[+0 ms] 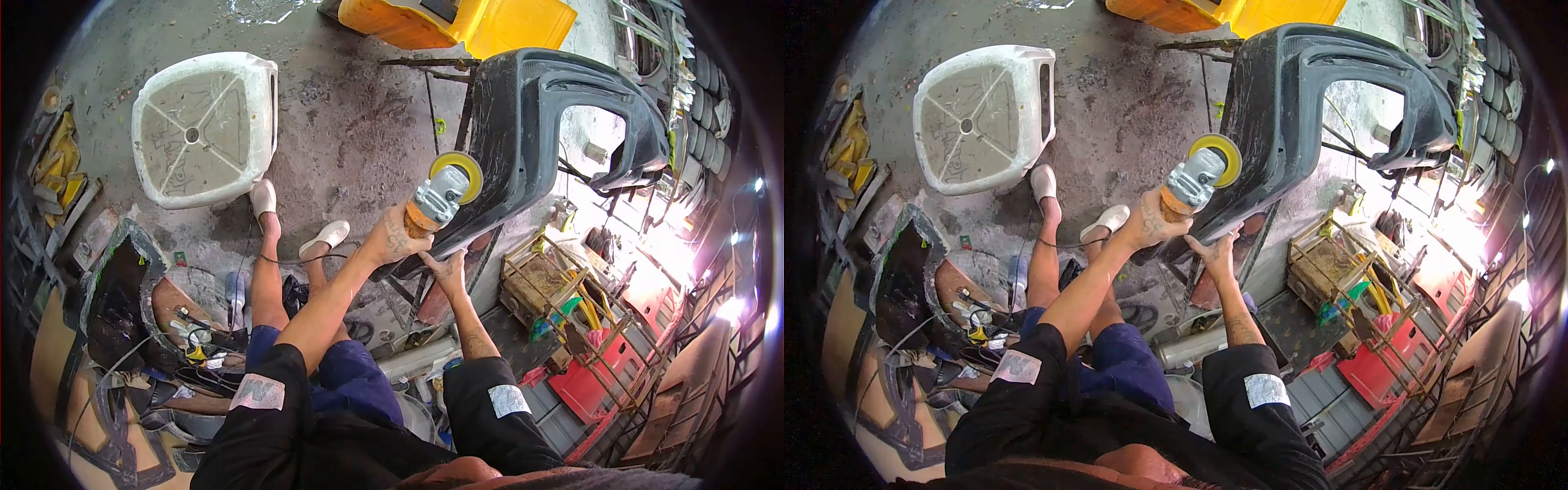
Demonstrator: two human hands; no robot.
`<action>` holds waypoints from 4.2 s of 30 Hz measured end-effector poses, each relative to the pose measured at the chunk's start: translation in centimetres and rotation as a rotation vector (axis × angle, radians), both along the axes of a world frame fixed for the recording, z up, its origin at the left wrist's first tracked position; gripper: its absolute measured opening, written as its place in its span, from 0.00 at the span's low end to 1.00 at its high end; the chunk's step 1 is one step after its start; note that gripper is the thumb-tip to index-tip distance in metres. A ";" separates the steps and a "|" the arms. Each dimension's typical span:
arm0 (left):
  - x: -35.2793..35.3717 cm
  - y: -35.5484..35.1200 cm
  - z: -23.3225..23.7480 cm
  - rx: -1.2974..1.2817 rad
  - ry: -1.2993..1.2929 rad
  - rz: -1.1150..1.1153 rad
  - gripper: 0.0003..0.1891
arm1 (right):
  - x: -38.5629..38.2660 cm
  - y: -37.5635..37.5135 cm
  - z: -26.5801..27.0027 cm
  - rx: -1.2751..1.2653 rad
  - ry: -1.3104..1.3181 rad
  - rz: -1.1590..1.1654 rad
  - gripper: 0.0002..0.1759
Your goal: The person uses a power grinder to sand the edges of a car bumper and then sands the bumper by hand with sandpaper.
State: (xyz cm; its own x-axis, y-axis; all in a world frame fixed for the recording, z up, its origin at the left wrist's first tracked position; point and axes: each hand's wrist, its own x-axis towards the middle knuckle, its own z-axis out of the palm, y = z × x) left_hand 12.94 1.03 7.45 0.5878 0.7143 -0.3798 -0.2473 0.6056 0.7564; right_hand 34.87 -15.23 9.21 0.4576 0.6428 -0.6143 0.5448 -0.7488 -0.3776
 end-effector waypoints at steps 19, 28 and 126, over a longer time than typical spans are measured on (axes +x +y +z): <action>-0.1 -0.2 0.7 -0.013 0.010 -0.013 0.30 | 1.3 -1.3 -1.6 -0.015 -0.060 0.059 0.83; -0.7 -0.1 0.8 -0.059 0.030 0.029 0.25 | 0.7 -0.6 -1.2 0.014 0.001 -0.004 0.81; -0.8 -2.1 -0.9 -0.203 -0.117 -0.035 0.26 | 0.4 -1.2 -1.3 0.073 -0.059 0.032 0.70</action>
State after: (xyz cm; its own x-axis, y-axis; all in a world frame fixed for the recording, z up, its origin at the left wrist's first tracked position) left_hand 12.16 -1.05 6.59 0.6596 0.6086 -0.4411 -0.3022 0.7521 0.5857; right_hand 35.23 -16.41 7.92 0.4699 0.6998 -0.5381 0.5912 -0.7022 -0.3968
